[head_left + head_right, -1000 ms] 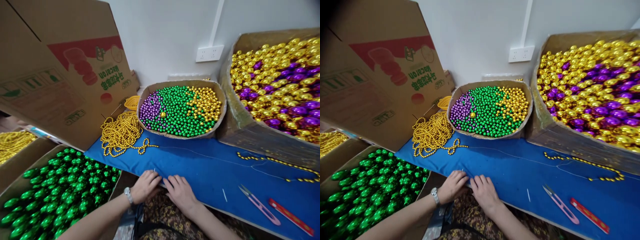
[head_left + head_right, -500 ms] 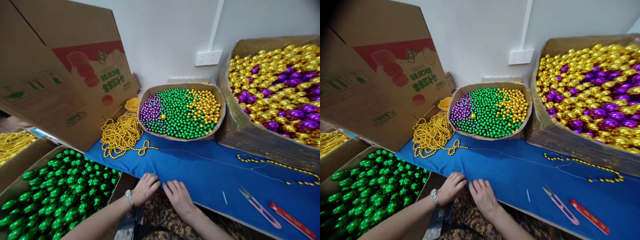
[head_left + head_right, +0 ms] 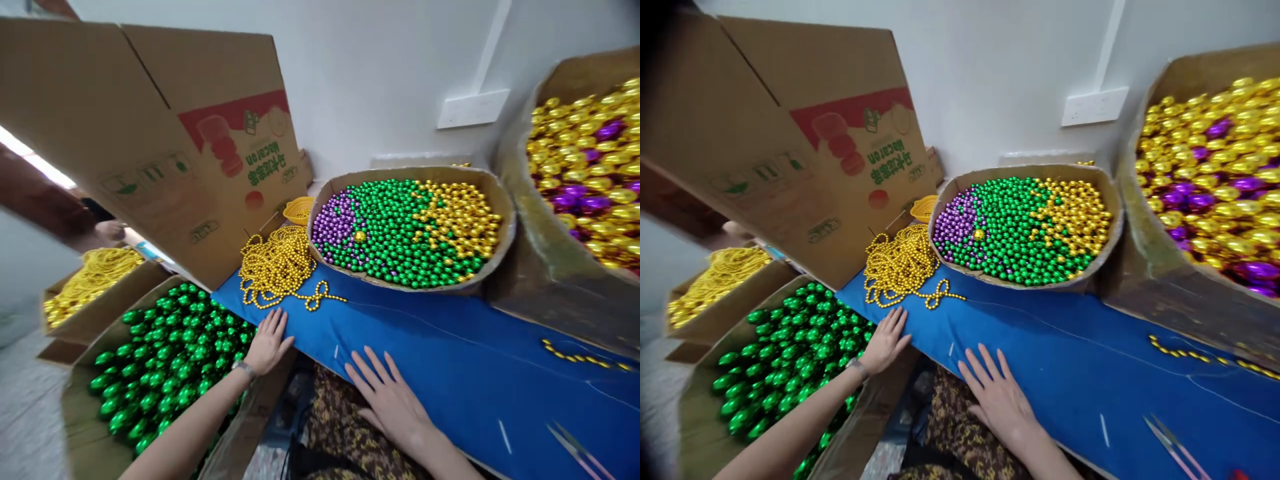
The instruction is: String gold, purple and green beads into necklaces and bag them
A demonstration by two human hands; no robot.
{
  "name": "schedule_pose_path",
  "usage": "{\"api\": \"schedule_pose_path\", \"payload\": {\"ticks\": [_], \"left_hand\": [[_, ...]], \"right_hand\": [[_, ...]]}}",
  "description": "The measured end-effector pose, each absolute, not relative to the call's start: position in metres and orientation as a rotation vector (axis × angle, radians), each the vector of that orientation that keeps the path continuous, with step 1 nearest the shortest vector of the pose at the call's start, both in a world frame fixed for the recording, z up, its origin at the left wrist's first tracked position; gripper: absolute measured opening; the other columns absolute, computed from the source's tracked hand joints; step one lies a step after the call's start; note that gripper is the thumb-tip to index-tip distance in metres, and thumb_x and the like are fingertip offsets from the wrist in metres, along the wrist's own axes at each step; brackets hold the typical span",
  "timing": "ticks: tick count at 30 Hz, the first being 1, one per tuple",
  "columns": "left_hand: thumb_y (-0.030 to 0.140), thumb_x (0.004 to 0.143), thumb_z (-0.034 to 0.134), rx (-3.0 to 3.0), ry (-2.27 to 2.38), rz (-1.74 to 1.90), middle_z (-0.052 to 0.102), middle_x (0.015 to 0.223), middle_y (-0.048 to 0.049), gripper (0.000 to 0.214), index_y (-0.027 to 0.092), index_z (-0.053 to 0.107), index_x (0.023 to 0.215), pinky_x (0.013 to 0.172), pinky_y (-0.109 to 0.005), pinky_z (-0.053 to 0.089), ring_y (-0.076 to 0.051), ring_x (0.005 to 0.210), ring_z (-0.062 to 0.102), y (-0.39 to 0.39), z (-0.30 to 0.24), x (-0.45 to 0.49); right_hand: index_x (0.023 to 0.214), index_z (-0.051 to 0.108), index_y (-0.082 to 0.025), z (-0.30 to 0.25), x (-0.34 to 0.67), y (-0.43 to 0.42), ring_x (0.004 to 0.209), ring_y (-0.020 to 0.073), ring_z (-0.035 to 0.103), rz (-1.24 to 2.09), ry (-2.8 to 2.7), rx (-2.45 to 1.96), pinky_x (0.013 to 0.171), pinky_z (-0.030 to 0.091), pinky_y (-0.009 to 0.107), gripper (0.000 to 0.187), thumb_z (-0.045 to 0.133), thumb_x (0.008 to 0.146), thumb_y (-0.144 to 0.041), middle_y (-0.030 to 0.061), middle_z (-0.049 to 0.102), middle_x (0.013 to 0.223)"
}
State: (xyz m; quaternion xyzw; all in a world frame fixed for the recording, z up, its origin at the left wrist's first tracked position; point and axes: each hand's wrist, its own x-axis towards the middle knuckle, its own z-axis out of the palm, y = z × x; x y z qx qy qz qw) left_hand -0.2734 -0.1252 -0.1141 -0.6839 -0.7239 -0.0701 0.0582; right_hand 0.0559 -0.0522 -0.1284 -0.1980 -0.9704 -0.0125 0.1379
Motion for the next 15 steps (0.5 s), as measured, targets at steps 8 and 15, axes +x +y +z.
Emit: {"api": "schedule_pose_path", "payload": {"ticks": [8, 15], "left_hand": [[0.033, 0.093, 0.032, -1.523, -2.442, -0.511, 0.065, 0.101, -0.0121, 0.037, 0.016, 0.061, 0.104, 0.089, -0.042, 0.047, -0.023, 0.099, 0.059, -0.115, -0.092, -0.339], [0.023, 0.087, 0.038, -1.260, -2.616, -0.394, 0.061, 0.113, -0.0172, 0.033, 0.009, 0.057, 0.110, 0.095, -0.039, 0.041, -0.026, 0.108, 0.055, -0.069, -0.090, -0.434]], "right_hand": [[0.136, 0.041, -0.025, -0.148, 0.055, -0.049, 0.131, 0.0393, 0.027, -0.219, -2.655, -0.440, 0.087, 0.040, 0.059, 0.064, 0.056, 0.075, -0.038, 0.0068, 0.037, 0.143], [0.134, 0.044, -0.025, -0.149, 0.053, -0.046, 0.130, 0.0396, 0.028, -0.285, -2.632, -0.412, 0.084, 0.042, 0.060, 0.059, 0.050, 0.077, -0.040, 0.0073, 0.037, 0.143]]}}
